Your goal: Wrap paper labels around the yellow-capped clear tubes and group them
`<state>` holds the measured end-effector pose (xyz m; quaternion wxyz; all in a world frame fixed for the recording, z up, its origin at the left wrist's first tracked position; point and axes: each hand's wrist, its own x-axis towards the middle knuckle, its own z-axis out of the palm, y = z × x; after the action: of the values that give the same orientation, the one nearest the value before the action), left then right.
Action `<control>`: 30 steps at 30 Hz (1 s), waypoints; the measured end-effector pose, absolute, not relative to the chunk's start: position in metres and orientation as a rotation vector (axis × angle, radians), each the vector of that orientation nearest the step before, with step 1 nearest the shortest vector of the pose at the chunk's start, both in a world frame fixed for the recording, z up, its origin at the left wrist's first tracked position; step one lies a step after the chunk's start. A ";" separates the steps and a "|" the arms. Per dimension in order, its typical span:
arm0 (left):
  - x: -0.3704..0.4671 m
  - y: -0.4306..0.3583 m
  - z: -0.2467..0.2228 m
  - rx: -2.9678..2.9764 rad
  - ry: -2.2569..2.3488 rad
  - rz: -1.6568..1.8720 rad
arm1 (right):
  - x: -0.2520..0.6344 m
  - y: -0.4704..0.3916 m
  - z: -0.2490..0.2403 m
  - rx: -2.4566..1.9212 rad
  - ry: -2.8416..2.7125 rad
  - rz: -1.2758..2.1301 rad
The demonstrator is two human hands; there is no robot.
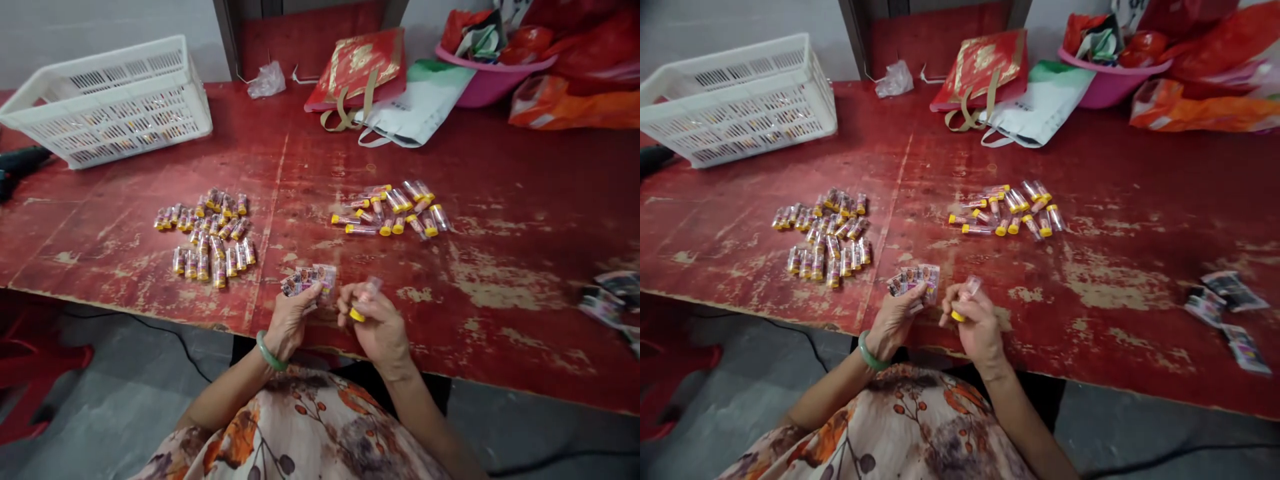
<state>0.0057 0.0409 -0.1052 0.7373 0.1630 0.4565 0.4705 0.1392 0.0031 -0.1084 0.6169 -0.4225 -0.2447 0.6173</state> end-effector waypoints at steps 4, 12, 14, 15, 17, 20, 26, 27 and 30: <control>0.001 0.035 -0.107 0.363 0.965 1.010 | 0.115 0.020 -0.112 -1.093 -0.584 1.189; -0.016 0.041 -0.105 0.250 0.993 1.056 | 0.128 0.003 -0.113 -1.320 -1.087 0.914; -0.016 0.042 -0.104 0.178 0.971 1.080 | 0.130 -0.013 -0.110 -1.328 -1.399 0.633; -0.016 0.042 -0.104 0.157 0.951 1.083 | 0.129 -0.019 -0.110 -1.299 -1.530 0.495; -0.014 0.041 -0.102 0.141 0.913 1.087 | 0.127 -0.028 -0.111 -1.230 -1.698 0.271; -0.010 0.037 -0.097 0.121 0.894 1.075 | 0.123 -0.030 -0.116 -1.233 -1.802 0.009; -0.008 0.032 -0.087 0.018 0.901 1.047 | 0.121 -0.029 -0.115 -1.389 -1.851 -0.441; -0.008 0.032 -0.086 0.006 0.888 1.050 | 0.121 -0.030 -0.114 -1.403 -1.850 -0.481; -0.009 0.031 -0.088 -0.027 0.878 1.051 | 0.119 -0.032 -0.114 -1.405 -1.860 -0.529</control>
<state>-0.0085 0.0308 -0.0875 0.7746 -0.0126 0.4053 0.4854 0.1185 -0.0318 -0.1136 0.3669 -0.5468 -0.7239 -0.2057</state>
